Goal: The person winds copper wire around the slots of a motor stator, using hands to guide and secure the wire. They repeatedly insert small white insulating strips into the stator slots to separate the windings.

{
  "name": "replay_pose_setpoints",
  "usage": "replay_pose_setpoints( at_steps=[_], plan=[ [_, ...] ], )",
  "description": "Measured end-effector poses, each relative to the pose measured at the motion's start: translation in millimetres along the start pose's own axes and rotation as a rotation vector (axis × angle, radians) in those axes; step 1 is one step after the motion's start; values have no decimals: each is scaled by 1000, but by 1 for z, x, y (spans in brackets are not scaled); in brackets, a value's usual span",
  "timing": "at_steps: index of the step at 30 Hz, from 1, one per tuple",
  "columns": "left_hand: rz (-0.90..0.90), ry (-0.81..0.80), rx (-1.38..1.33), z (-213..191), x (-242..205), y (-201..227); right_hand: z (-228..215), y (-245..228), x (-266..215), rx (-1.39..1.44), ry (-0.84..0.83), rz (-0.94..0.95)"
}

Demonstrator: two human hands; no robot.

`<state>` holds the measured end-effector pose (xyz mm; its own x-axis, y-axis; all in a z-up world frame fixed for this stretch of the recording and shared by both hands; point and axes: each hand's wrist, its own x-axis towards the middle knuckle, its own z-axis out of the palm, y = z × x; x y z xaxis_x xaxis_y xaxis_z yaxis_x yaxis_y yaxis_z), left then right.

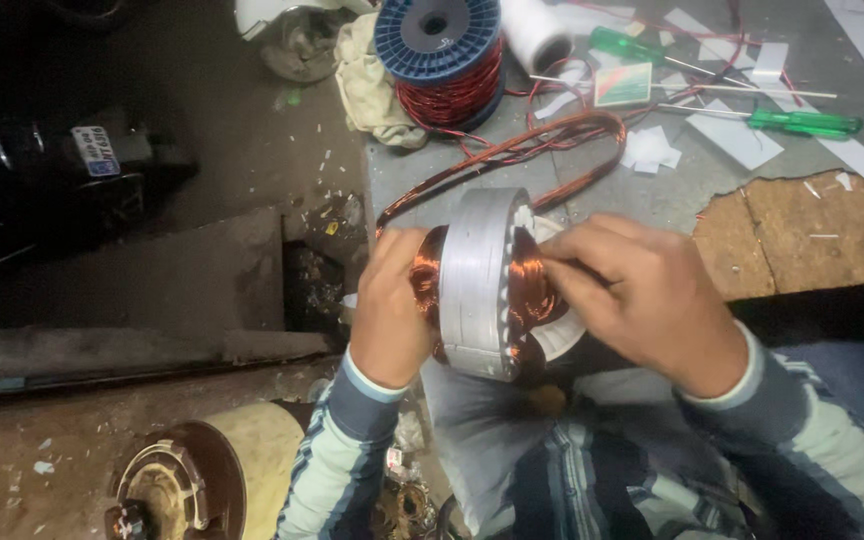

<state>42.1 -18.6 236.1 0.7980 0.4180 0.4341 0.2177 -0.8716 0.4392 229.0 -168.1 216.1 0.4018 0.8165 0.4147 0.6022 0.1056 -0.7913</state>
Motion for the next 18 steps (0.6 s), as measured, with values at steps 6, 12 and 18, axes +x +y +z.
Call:
replay_pose_setpoints(
  at_steps=[6, 12, 18],
  plan=[
    [25, 26, -1, 1, -3, -5, 10, 5, -3, 7, 33, 19],
    [-302, 5, -294, 7, -12, -6, 9, 28, 7, 203, -24, -23],
    [-225, 51, -224, 11, -17, -11, 20, 45, 13, 517, -232, -145]
  ],
)
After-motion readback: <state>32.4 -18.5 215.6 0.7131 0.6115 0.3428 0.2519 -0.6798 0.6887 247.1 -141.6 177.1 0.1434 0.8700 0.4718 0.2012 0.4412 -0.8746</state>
